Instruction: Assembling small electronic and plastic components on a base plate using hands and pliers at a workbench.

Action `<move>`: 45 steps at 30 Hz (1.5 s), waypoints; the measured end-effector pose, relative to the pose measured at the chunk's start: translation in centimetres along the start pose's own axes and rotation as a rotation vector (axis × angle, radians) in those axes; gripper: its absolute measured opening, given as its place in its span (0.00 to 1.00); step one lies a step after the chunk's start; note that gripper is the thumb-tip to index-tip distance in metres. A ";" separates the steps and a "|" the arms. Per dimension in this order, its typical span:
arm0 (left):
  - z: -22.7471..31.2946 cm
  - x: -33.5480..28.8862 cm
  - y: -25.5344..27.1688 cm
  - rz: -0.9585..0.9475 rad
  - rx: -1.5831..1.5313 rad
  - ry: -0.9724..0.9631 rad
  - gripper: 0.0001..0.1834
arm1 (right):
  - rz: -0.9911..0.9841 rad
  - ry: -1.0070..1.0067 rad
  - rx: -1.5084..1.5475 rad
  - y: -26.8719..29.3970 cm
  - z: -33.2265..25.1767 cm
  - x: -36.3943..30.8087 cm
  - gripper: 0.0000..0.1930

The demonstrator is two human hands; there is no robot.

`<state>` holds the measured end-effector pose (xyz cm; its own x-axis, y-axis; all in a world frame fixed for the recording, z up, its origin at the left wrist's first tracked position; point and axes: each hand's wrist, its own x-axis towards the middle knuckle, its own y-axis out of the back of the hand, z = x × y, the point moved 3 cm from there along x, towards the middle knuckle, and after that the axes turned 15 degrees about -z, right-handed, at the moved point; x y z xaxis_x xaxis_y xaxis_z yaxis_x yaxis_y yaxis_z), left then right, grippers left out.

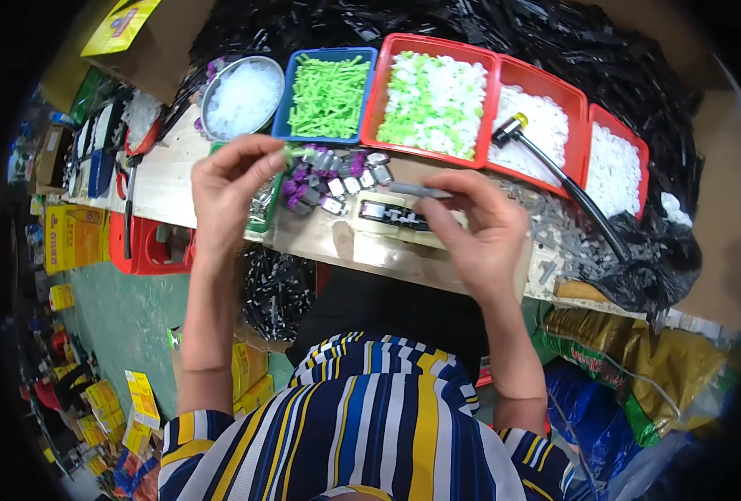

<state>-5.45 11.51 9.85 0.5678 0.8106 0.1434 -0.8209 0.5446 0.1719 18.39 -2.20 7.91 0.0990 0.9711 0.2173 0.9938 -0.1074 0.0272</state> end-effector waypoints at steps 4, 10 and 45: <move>-0.6 -1.0 -3.9 -0.079 -0.238 0.048 0.09 | -0.007 0.046 0.053 -0.7 -0.4 0.2 0.10; -0.8 -1.1 -6.2 -0.141 -0.418 0.081 0.10 | 0.002 0.024 0.057 -0.4 -0.2 -0.7 0.11; -2.1 -1.0 -9.2 -0.225 -0.514 0.428 0.07 | -0.337 0.006 -0.616 1.1 -1.1 -0.1 0.16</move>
<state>1.41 6.11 6.10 0.7397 0.6225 -0.2556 -0.6713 0.6561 -0.3448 19.42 -2.69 8.98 -0.2117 0.9717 0.1051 0.7613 0.0964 0.6412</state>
